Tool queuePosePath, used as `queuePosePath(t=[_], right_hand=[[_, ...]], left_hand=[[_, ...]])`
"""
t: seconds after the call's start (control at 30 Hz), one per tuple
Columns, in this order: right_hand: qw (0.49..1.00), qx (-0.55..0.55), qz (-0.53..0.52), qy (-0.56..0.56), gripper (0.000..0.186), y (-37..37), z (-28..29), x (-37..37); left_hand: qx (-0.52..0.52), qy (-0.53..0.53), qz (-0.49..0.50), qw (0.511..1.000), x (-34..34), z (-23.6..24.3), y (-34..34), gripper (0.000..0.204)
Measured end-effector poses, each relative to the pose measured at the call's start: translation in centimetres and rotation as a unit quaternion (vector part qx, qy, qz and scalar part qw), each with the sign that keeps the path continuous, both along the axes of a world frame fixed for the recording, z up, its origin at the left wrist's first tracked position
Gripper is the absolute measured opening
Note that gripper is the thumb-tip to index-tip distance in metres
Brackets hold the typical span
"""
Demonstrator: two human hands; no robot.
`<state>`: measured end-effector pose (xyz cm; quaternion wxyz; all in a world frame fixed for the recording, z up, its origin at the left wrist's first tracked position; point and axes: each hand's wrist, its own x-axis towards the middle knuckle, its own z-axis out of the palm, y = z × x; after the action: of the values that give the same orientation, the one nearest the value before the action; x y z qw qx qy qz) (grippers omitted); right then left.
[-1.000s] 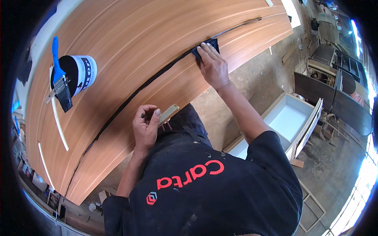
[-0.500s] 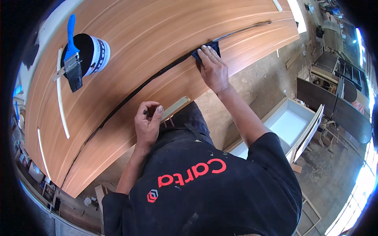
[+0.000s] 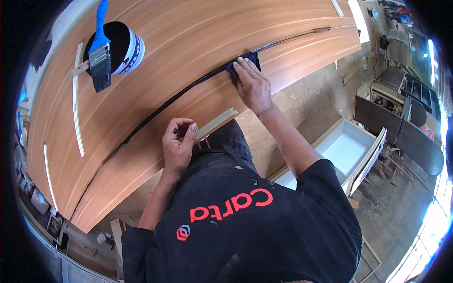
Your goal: Applying black edge banding or trim strips to the edges of wooden boards using adhesive.
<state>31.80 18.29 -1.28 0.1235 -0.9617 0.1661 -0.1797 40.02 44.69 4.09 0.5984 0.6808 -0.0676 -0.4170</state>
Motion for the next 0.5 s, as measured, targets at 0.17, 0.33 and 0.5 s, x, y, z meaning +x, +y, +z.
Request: queuePosePath(t=[0.17, 0.33, 0.5], right_hand=[[1.0, -0.003, 0.013, 0.008, 0.037, 1.3, -0.2, 0.3], [1.0, 0.011, 0.014, 0.007, 0.038, 2.8, 0.3, 0.7], [0.978, 0.205, 0.022, -0.03, 0.037, 6.2, 2.9, 0.3]], left_hand=[[0.001, -0.013, 0.0, 1.0, 0.2, 0.1, 1.1, 0.013], [0.0, -0.026, -0.008, 1.0, 0.4, 0.1, 2.3, 0.014], [-0.023, -0.018, -0.016, 0.999, 1.2, 0.7, 2.8, 0.018]])
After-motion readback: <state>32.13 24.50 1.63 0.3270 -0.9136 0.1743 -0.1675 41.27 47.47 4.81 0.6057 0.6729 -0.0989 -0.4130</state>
